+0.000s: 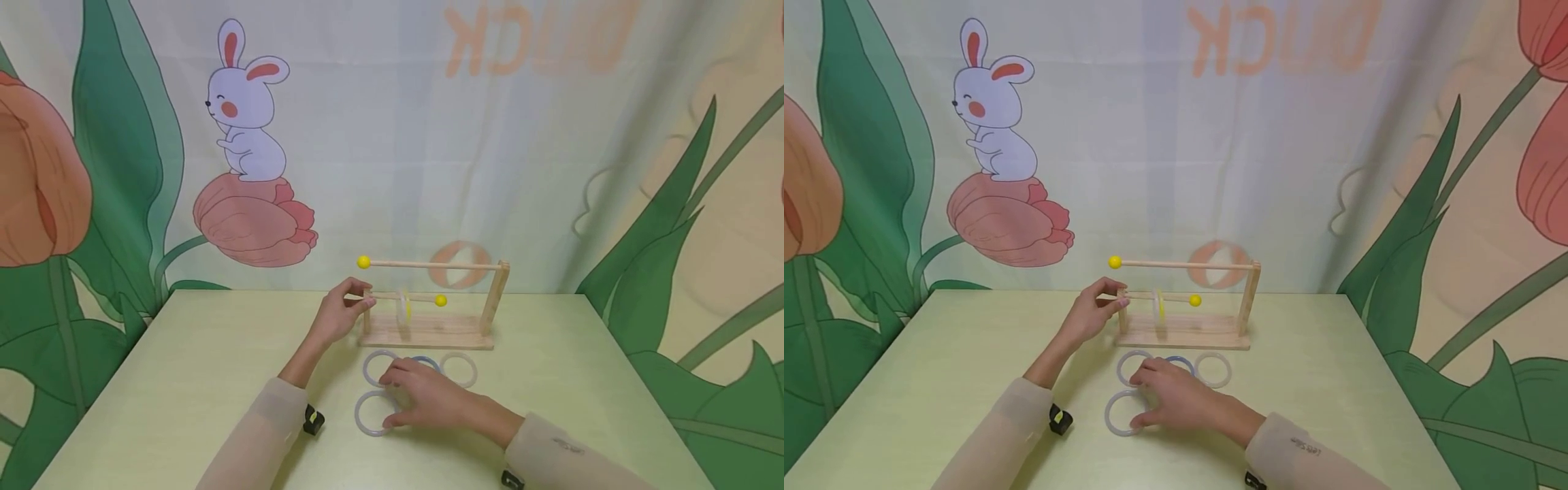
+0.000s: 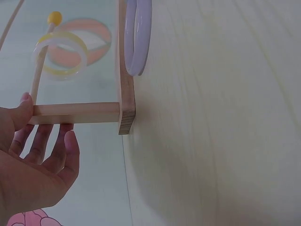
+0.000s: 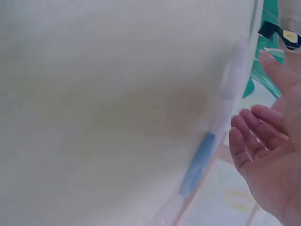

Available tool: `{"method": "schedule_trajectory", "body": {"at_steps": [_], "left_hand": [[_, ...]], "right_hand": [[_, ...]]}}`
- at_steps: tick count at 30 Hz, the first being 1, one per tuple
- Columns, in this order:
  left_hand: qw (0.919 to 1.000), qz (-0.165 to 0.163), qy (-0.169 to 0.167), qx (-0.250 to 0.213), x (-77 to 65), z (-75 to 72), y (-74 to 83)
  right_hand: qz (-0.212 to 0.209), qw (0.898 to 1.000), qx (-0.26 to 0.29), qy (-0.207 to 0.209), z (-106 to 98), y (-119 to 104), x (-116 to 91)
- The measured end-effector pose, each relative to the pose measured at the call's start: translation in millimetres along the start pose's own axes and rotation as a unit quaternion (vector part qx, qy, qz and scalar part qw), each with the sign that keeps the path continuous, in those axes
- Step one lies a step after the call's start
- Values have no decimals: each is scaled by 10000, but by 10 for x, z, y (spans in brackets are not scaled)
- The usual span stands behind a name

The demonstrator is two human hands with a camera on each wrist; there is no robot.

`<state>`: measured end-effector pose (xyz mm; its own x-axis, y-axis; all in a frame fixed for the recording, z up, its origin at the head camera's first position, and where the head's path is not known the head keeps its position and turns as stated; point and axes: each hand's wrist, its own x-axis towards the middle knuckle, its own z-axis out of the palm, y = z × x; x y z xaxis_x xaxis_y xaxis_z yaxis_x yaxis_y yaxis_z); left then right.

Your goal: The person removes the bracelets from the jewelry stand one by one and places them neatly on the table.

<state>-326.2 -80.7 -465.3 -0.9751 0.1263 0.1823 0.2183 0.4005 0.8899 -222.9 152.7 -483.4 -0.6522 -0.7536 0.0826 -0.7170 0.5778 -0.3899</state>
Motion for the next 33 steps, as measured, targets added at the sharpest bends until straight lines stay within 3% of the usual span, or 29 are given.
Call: {"method": "schedule_trajectory", "body": {"at_steps": [5, 10, 16, 20, 28, 33], "left_hand": [[10000, -36, 4, 28, -5, 38, -27], [10000, -78, 12, 54, -20, 33, -19], [9999, -86, 29, 46, -11, 5, -7], [10000, -91, 11, 33, 0, 3, -10], [9999, -106, 3, 20, 16, 8, 2], [9999, -134, 21, 65, 21, 13, 14]], "right_hand": [[19, 9998, 72, 210, -185, -2, -9], [-59, 9960, 235, 859, -418, 31, 62], [-240, 9831, 521, 1740, -664, 143, 182], [-253, 9751, 353, 2173, -731, 241, 267], [-131, 9690, -357, 2440, -764, 391, 395], [156, 9722, -567, 2267, -767, 493, 441]]}}
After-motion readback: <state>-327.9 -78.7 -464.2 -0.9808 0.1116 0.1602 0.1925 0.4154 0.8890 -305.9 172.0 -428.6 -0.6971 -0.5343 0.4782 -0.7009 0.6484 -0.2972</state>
